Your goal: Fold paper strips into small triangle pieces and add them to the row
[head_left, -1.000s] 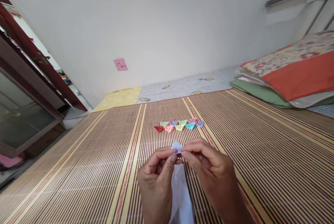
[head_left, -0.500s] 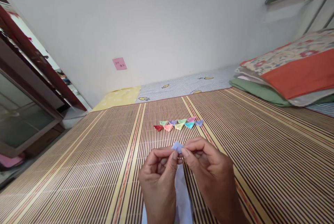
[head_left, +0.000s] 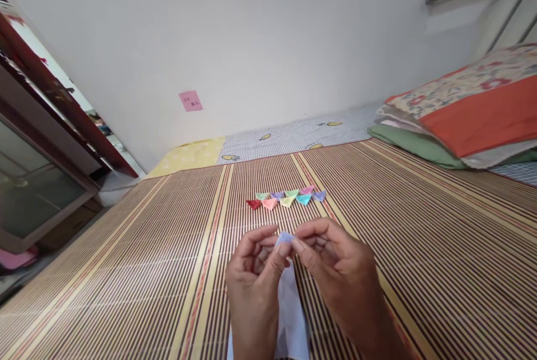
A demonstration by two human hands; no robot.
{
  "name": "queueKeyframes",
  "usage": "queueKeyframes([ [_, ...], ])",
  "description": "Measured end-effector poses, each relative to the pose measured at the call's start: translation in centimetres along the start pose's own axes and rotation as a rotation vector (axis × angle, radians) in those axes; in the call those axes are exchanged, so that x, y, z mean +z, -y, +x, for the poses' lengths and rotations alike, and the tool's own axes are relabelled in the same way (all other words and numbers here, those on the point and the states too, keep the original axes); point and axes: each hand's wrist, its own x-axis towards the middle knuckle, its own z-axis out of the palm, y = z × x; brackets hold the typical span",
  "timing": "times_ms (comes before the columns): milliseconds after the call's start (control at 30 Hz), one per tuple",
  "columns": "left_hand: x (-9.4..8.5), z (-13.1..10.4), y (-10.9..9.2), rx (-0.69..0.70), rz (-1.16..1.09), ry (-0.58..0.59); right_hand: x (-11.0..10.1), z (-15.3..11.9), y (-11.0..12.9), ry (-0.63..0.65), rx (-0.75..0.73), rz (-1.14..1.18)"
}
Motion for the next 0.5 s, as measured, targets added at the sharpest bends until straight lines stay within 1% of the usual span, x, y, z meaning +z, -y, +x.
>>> queueKeyframes([
  [67, -0.46, 0.19, -0.13, -0.045, 0.022, 0.101, -0.44, 0.2, 0.1, 0.055, -0.002, -0.028],
  [133, -0.79, 0.31, -0.1, -0.064, 0.004, 0.15, -0.73, 0.32, 0.12, 0.076, 0.014, -0.042],
  [200, -0.82, 0.34, 0.08, -0.069, -0.064, 0.137, -0.81, 0.36, 0.1, 0.094, 0.065, -0.028],
  [267, -0.62, 0.3, 0.35, -0.09, -0.141, 0.113, -0.74, 0.37, 0.12, 0.149, 0.124, 0.0],
  [367, -0.31, 0.23, 0.74, -0.116, -0.219, 0.096, -0.52, 0.36, 0.3, 0.219, 0.153, 0.031],
  [433, -0.26, 0.25, 0.84, -0.118, -0.217, 0.097, -0.41, 0.35, 0.48, 0.225, 0.137, 0.058],
  [500, -0.29, 0.26, 0.74, -0.111, -0.163, 0.112, -0.35, 0.34, 0.61, 0.229, 0.131, 0.078],
])
